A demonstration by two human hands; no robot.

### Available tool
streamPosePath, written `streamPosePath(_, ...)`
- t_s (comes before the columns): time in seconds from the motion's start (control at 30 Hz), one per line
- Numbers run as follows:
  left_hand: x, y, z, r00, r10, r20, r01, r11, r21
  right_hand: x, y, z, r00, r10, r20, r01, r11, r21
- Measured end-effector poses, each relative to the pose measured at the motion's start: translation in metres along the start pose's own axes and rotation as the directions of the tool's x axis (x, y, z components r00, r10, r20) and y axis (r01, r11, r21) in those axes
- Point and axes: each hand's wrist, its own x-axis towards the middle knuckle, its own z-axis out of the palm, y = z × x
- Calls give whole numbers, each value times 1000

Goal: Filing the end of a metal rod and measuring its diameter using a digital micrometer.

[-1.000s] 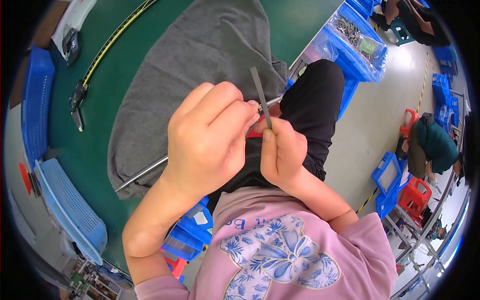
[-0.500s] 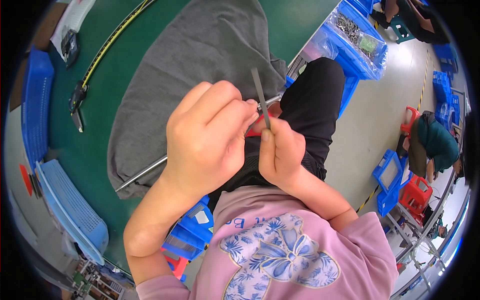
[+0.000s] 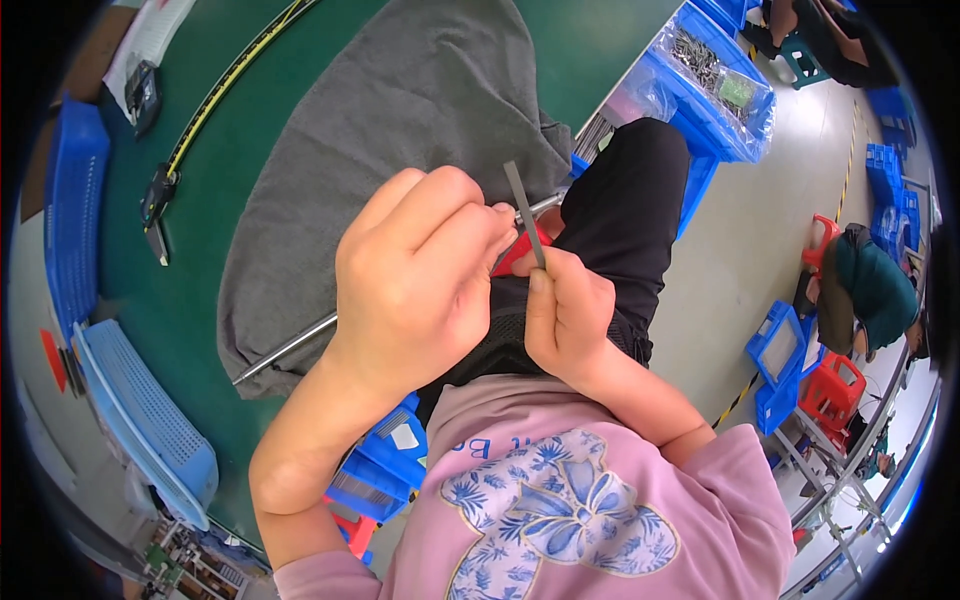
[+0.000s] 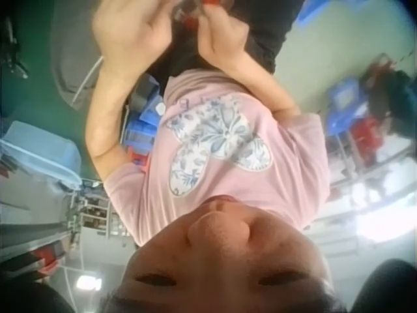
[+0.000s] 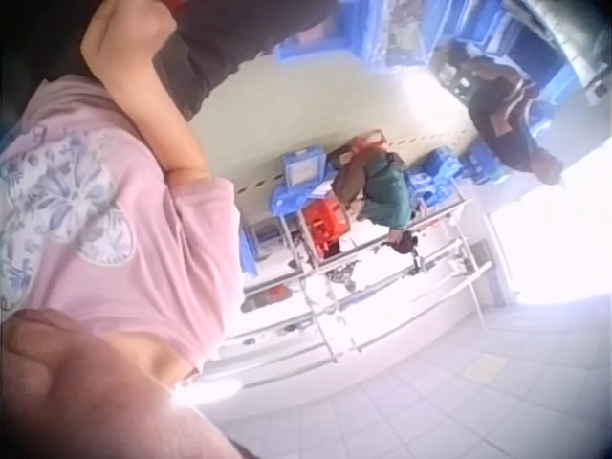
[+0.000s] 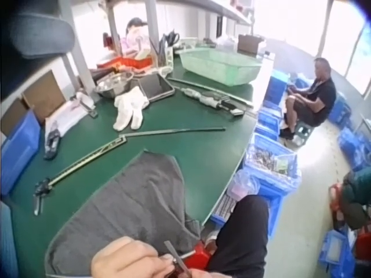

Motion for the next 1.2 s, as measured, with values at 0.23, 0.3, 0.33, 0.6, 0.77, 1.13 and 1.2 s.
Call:
streamPosePath(0.23,-1,1,1,1000,-11,-16,10,1000,-16,-7,-2,-12,1000,15,8,-15,1000,-16)
streamPosePath(0.3,0,0,0,1000,-7,-12,7,1000,-5,-22,-2,-21,994,104,-41,-101,992,74)
streamPosePath(0.33,0,1,0,1000,-6,-3,6,1000,3,-23,-1,-22,988,124,-92,-110,984,138)
streamPosePath(0.6,-1,2,-2,1000,9,1,-9,1000,23,-7,-7,-23,999,41,14,-42,996,82)
streamPosePath(0.77,-2,2,-2,1000,8,17,-8,999,42,-8,-8,-21,997,56,51,-61,993,97)
streamPosePath(1.13,0,6,-3,991,-106,81,108,994,-26,17,-13,-16,959,272,-76,-220,887,405)
streamPosePath(1.2,0,7,-5,993,-81,91,84,996,-31,23,-15,-17,960,269,-71,-209,867,453)
